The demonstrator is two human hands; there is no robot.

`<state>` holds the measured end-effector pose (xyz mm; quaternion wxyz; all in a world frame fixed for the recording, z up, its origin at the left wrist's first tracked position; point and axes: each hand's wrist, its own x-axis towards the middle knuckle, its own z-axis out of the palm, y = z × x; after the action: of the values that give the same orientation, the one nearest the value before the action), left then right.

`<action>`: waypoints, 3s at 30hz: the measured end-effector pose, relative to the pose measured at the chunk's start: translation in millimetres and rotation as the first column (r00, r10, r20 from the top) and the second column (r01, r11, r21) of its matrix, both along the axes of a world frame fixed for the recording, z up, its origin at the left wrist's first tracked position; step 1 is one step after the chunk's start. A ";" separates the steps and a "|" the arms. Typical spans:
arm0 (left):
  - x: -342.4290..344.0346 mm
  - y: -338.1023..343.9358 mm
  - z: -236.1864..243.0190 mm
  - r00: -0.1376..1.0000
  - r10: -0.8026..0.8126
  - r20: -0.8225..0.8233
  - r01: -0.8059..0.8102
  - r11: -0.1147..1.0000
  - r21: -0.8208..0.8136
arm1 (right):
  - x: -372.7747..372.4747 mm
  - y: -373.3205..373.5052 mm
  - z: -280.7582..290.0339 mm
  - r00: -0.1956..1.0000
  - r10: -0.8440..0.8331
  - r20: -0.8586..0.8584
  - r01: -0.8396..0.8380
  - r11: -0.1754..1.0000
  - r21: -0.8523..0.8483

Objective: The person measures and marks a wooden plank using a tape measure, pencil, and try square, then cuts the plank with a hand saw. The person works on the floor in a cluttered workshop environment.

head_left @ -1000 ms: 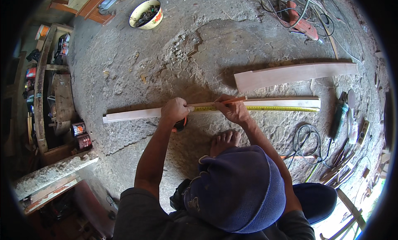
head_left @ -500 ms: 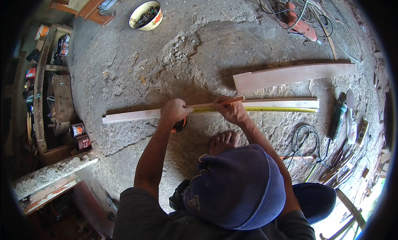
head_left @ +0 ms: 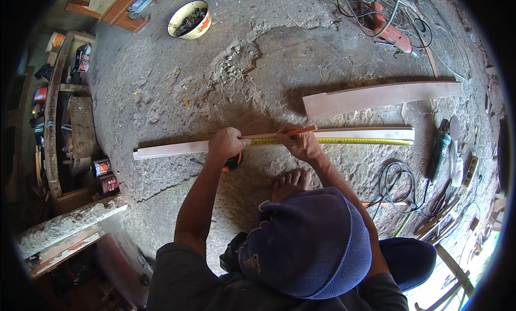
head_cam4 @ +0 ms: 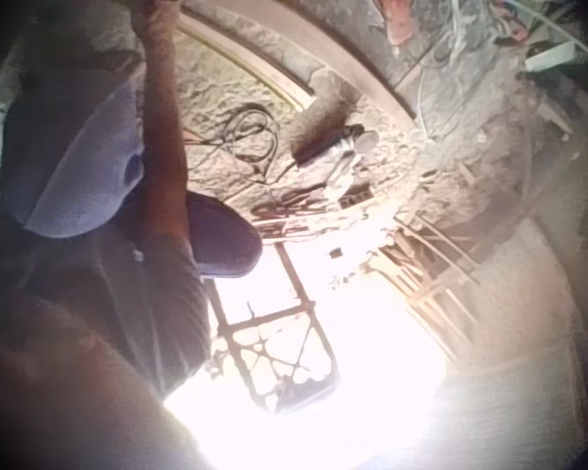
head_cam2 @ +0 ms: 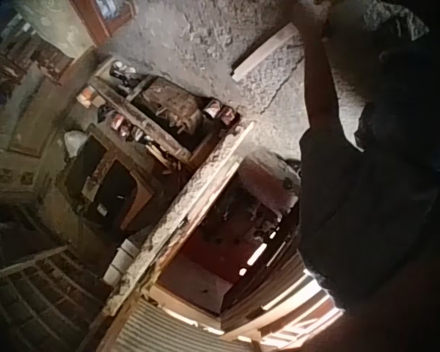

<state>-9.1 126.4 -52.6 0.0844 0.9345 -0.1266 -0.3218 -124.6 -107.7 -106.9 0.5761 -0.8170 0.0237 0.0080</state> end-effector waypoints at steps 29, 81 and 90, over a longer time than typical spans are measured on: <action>1.1 -3.3 3.8 0.999 0.000 -0.054 0.004 0.997 0.074 | -21.2 -20.2 21.8 0.985 0.130 0.111 -0.023 0.744 -0.668; 37.8 130.0 56.9 0.974 0.098 -0.205 -0.108 0.993 -0.039 | -9.0 -155.9 98.2 0.775 0.578 -0.253 -0.596 0.539 -0.595; -0.3 98.9 56.2 0.972 0.001 -0.233 0.002 1.000 0.012 | 13.4 -183.8 48.9 0.892 0.409 -0.194 -0.424 0.606 -0.673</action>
<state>-9.4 225.3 3.6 0.0931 0.8907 -0.1143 -0.4300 -111.2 -291.5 -58.0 0.2049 -0.9554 -0.1599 0.1401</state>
